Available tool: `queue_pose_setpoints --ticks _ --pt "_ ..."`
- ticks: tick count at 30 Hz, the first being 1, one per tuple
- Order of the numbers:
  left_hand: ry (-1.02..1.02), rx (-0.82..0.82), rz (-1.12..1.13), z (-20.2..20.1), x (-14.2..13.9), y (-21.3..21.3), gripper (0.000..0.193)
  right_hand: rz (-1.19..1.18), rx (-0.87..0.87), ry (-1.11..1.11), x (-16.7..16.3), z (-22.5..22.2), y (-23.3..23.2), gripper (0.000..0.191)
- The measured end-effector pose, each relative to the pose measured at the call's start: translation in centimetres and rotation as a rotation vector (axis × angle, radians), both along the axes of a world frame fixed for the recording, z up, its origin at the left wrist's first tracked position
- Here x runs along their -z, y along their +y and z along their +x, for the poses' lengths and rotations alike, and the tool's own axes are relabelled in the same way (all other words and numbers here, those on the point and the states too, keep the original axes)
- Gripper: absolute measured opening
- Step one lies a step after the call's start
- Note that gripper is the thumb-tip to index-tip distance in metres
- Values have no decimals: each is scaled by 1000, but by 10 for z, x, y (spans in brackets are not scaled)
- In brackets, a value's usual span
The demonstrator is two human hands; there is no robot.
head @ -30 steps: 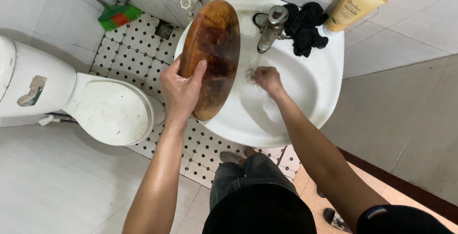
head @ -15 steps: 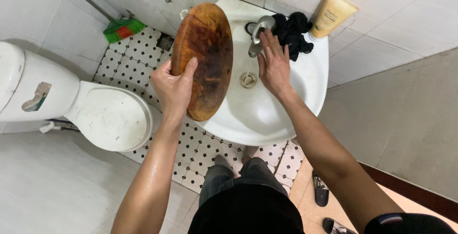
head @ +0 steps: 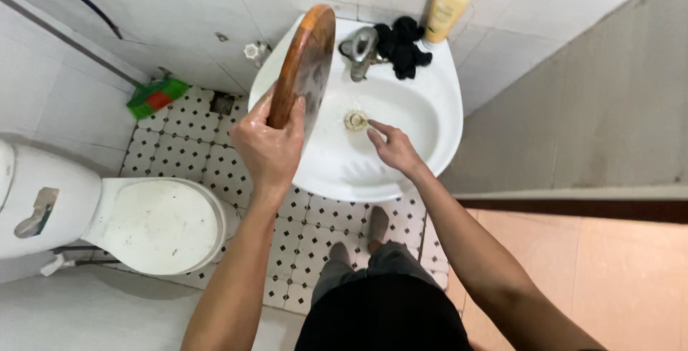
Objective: The person carries a round wooden cutting board to a bathroom, scrubs it with a brush and water from a bucket, rinses it under a sink faucet, and returns it to a kitchen counter. They then wipe the board with a cloth and begin handling pomegranates in a bowl.
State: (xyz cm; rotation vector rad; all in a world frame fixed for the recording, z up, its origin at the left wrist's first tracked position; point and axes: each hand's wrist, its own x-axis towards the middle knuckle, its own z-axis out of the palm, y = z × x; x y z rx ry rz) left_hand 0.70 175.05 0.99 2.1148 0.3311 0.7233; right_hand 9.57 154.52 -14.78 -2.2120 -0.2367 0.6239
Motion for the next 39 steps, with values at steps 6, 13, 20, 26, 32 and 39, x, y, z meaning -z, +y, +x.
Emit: queue_pose_setpoints --ticks 6,13,20,26,32,39 --pt "-158 -40 -143 -33 0 -17 17 1056 439 1025 -20 -63 66 75" --pt "-110 239 -31 -89 -21 -1 24 1124 791 798 -50 -41 77 79" --pt "59 243 143 -116 -19 20 32 1129 116 122 -139 0 4 57" --pt "58 230 481 -114 -34 25 33 678 211 140 -116 -44 -39 51" --pt "148 508 620 -113 -88 -31 38 176 169 -386 -36 -123 -102 90" --pt "226 1057 280 -95 -87 -163 40 645 310 194 -11 -193 -249 113"
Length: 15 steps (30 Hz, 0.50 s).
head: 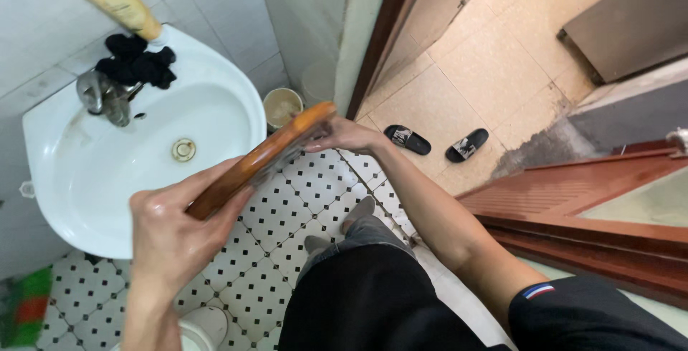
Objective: The person carries a round wooden cutting board to a bathroom, scrubs it with a brush and water from a bucket, rinses it under a sink faucet, and returns it to a kitchen counter. They then wipe the board with a cloth and begin handling pomegranates in a bowl.
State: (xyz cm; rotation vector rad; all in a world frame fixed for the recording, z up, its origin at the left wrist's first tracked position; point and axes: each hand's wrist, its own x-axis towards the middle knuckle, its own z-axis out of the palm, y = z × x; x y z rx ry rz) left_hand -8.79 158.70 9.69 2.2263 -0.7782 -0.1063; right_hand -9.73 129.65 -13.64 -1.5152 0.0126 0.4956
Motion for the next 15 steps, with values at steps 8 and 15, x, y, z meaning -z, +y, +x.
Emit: queue_pose_setpoints --ticks 8,15 --pt "220 432 -371 -4 27 -225 36 918 568 -39 16 -163 -131 98" --pt "651 561 -450 -23 57 -400 35 1103 1213 -346 -12 -233 -210 58"
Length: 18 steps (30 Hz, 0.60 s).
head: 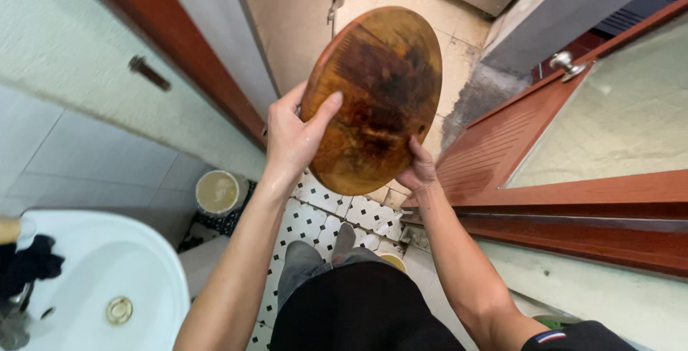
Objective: The person carries a round wooden cutting board to a bathroom, scrubs it with a brush and water from a bucket, rinses it under a sink faucet, and returns it to a kitchen counter. They then wipe the board with a cloth and begin handling pomegranates in a bowl.
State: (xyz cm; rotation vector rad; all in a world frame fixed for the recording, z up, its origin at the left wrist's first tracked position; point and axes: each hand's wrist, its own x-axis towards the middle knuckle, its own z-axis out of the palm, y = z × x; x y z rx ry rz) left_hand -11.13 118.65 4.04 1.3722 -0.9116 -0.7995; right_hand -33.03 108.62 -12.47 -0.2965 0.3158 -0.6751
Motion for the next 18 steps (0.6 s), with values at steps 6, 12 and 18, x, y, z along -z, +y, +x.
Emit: queue_pose_setpoints --ticks 6,12,18 --pt "-261 45 164 35 23 -66 55 -25 365 144 -13 -41 -65 39" --pt "-520 163 131 81 42 -132 52 -88 525 299 -32 -42 -124 44" --pt "-362 336 174 87 49 -189 54 -40 657 376 -56 -32 -173 45"
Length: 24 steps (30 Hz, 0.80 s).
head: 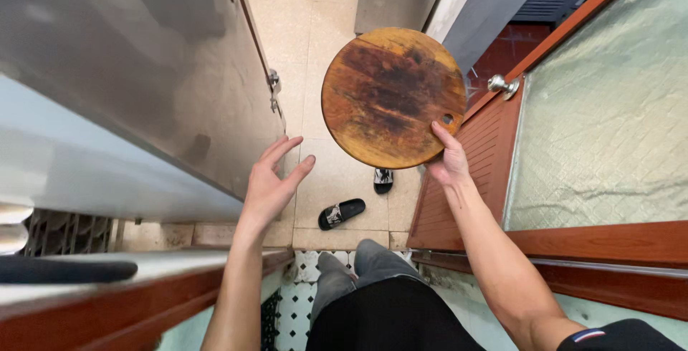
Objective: The person carries a round wooden cutting board to a bathroom, scrubs it with a brush and water from a bucket, rinses it under a sink faucet, and returns it to a kitchen counter. They then wipe the board with a cloth and begin handling pomegranates in a bowl.
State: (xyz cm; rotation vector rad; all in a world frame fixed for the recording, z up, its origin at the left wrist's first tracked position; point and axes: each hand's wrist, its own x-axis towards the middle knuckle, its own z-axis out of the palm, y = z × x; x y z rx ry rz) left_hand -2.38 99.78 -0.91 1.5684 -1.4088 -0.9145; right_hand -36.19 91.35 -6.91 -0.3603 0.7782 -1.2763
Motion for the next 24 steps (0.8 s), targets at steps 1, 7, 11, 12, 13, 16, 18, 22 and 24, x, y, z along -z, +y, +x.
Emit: queue_pose_setpoints --ticks 1,7,11,12,13,16,18,22,24 --pt "35 -13 9 -1 1 -8 54 29 40 12 -2 2 -6 45" --pt "421 -179 -21 -4 -1 -49 64 -48 86 2 -20 20 -43 44" --pt "528 -102 -28 -22 -8 -82 55 -83 104 -56 -36 27 -69 40" --pt "511 -65 -17 -26 -9 -89 55 -83 101 -57 -39 27 -75 40" --pt "494 -26 -2 -29 -9 -96 54 -80 101 -59 -43 26 -80 39" --pt "436 -12 34 -35 -6 -116 53 -140 109 -48 -51 21 -93 39" --pt "426 -32 62 -38 -1 -129 53 -140 116 -5 -56 17 -102 39" --pt "490 -52 119 -53 12 -162 60 -179 108 64 -65 10 -128 40" --pt "539 -50 166 -63 17 -180 70 -178 94 53 -69 8 -146 41"
